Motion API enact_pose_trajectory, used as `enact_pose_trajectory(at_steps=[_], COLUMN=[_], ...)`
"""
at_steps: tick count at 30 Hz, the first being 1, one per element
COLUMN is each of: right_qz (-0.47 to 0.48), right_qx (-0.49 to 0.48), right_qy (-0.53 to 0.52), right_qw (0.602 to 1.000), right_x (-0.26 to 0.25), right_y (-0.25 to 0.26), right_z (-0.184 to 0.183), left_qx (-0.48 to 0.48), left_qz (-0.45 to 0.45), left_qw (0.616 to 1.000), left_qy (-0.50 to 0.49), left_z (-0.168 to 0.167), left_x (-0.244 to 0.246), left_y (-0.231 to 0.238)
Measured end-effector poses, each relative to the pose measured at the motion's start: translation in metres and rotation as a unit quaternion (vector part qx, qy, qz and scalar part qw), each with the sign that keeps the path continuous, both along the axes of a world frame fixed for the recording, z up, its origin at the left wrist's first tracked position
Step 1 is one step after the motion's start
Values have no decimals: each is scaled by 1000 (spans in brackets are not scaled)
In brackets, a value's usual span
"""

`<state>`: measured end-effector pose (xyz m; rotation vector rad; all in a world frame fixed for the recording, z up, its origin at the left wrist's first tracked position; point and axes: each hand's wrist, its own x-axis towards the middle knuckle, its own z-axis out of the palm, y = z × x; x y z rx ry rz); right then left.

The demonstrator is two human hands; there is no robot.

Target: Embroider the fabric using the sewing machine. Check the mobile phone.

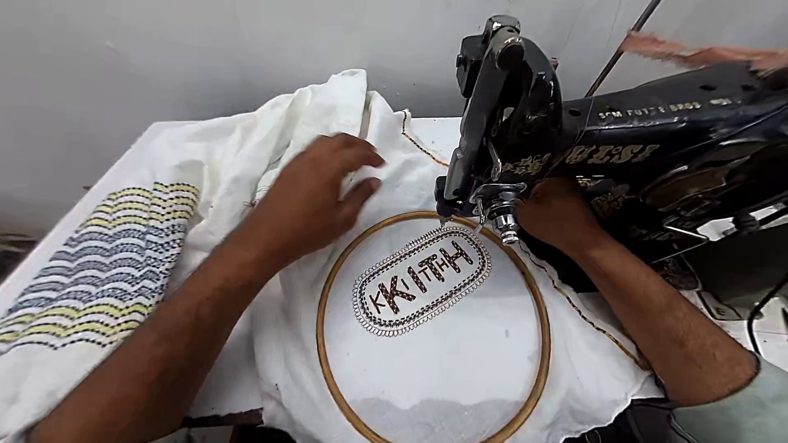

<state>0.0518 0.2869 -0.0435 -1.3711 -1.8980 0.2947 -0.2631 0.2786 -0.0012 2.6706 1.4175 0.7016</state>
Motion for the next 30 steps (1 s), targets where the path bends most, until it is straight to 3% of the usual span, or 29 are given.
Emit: enact_pose_trajectory(at_steps=[4,8,13,30], right_qz=[43,77,80,34], right_qx=[-94,-175,-117,-74], right_qy=[-28,-106,-126,-130], right_qw=[994,976,982,988], right_x=[1,5,-1,-7], right_y=[-11,-14,-24,-26], right_z=[18,24,16,5], left_qx=[-42,-60,-84,-102], left_qz=[-138,-126,-88,-68], left_qw=[989,987,982,981], left_qy=[12,80,147,150], left_z=[-24,-38,-46,-50], left_x=[34,32,30,29], left_y=[15,-5,-24,-28])
